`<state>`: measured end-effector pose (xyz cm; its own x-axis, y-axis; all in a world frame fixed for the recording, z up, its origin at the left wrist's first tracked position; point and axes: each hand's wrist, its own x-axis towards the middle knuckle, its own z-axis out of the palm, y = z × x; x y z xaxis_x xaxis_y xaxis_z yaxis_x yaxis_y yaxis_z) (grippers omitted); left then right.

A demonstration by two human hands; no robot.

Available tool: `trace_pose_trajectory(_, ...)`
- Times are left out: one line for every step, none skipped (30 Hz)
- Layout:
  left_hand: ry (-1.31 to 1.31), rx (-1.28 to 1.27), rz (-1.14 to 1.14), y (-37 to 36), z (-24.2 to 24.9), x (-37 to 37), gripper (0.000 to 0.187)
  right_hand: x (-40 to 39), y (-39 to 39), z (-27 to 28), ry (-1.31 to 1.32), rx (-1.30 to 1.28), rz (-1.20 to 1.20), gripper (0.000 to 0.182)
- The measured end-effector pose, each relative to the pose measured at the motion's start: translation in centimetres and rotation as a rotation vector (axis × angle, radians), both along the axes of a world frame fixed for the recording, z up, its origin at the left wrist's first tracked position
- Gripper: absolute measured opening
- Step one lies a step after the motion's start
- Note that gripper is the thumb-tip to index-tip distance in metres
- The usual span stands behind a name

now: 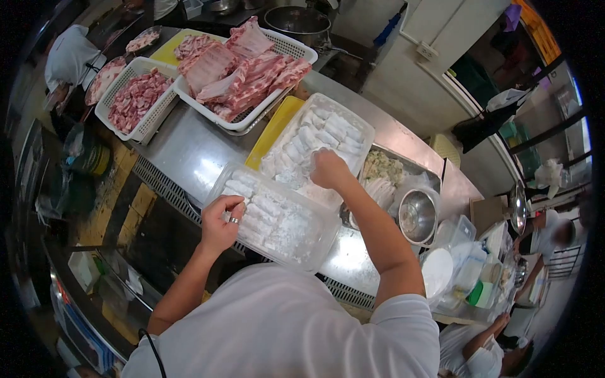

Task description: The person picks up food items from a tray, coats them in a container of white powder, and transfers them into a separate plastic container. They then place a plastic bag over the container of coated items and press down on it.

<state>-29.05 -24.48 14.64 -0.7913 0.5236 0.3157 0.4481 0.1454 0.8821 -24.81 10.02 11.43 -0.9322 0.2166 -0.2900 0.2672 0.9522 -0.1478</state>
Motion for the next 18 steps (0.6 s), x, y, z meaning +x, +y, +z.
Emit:
trace_pose_trajectory(0.003, -0.006, 0.001, 0.0, 0.1, 0.0, 0.011, 0.4, 0.6, -2.2, 0.133, -0.040, -0.031, 0.056)
trace_pose_trajectory(0.007, -0.011, 0.003, 0.0, 0.2, -0.1, 0.011, 0.6, 0.9, -3.3, 0.268, -0.080, -0.061, 0.053)
trace_pose_trajectory(0.017, -0.007, 0.004, 0.1, 0.2, -0.2, 0.011, 0.9, 0.9, -3.4, 0.227, -0.068, -0.017, 0.052)
trace_pose_trajectory(0.024, -0.006, 0.003, 0.1, 0.2, -0.2, 0.011, 1.4, 0.7, -3.6, 0.183, -0.058, 0.024, 0.051)
trace_pose_trajectory(0.030, -0.006, -0.002, 0.1, 0.2, -0.1, 0.011, 1.7, 0.7, -3.8, 0.139, -0.049, 0.062, 0.051)
trace_pose_trajectory(0.030, -0.007, -0.002, 0.2, 0.2, -0.1, 0.011, 1.7, 0.7, -3.3, 0.048, -0.056, 0.010, 0.050)
trace_pose_trajectory(0.029, -0.007, -0.001, 0.3, 0.2, -0.1, 0.011, 1.7, 0.9, -2.6, -0.045, -0.062, -0.041, 0.050)
trace_pose_trajectory(0.028, -0.007, -0.001, 0.4, 0.2, -0.1, 0.011, 1.7, 1.1, -2.2, -0.138, -0.068, -0.093, 0.050)
trace_pose_trajectory(0.026, -0.011, -0.002, 0.5, 0.2, 0.0, 0.011, 1.7, 1.7, -2.7, -0.096, -0.149, -0.123, 0.051)
trace_pose_trajectory(0.025, -0.014, -0.003, 0.5, 0.1, -0.1, 0.011, 1.7, 2.2, -3.5, -0.052, -0.231, -0.154, 0.051)
trace_pose_trajectory(0.024, -0.018, -0.004, 0.4, 0.1, -0.1, 0.011, 1.8, 2.7, -4.3, -0.008, -0.313, -0.184, 0.052)
trace_pose_trajectory(0.028, -0.023, -0.002, 0.5, 0.0, -0.1, 0.011, 1.7, 2.5, -4.1, -0.010, -0.399, -0.211, 0.049)
trace_pose_trajectory(0.033, -0.026, 0.001, 0.5, -0.1, -0.2, 0.011, 1.7, 2.4, -3.8, -0.010, -0.484, -0.238, 0.046)
trace_pose_trajectory(0.036, -0.030, 0.005, 0.5, -0.2, -0.2, 0.012, 1.6, 2.2, -3.5, -0.012, -0.569, -0.264, 0.043)
trace_pose_trajectory(0.026, -0.027, 0.004, 0.5, -0.3, -0.2, 0.012, 1.5, 2.8, -3.8, 0.009, -0.720, -0.370, 0.041)
trace_pose_trajectory(0.016, -0.025, 0.004, 0.5, -0.4, -0.2, 0.012, 1.3, 3.7, -4.2, 0.029, -0.870, -0.476, 0.039)
trace_pose_trajectory(0.005, -0.022, 0.006, 0.4, -0.5, -0.2, 0.012, 1.1, 4.4, -4.8, 0.047, -1.019, -0.582, 0.038)
trace_pose_trajectory(0.009, -0.024, 0.010, 0.3, -0.5, -0.1, 0.012, 1.2, 4.3, -4.3, 0.060, -0.986, -0.583, 0.033)
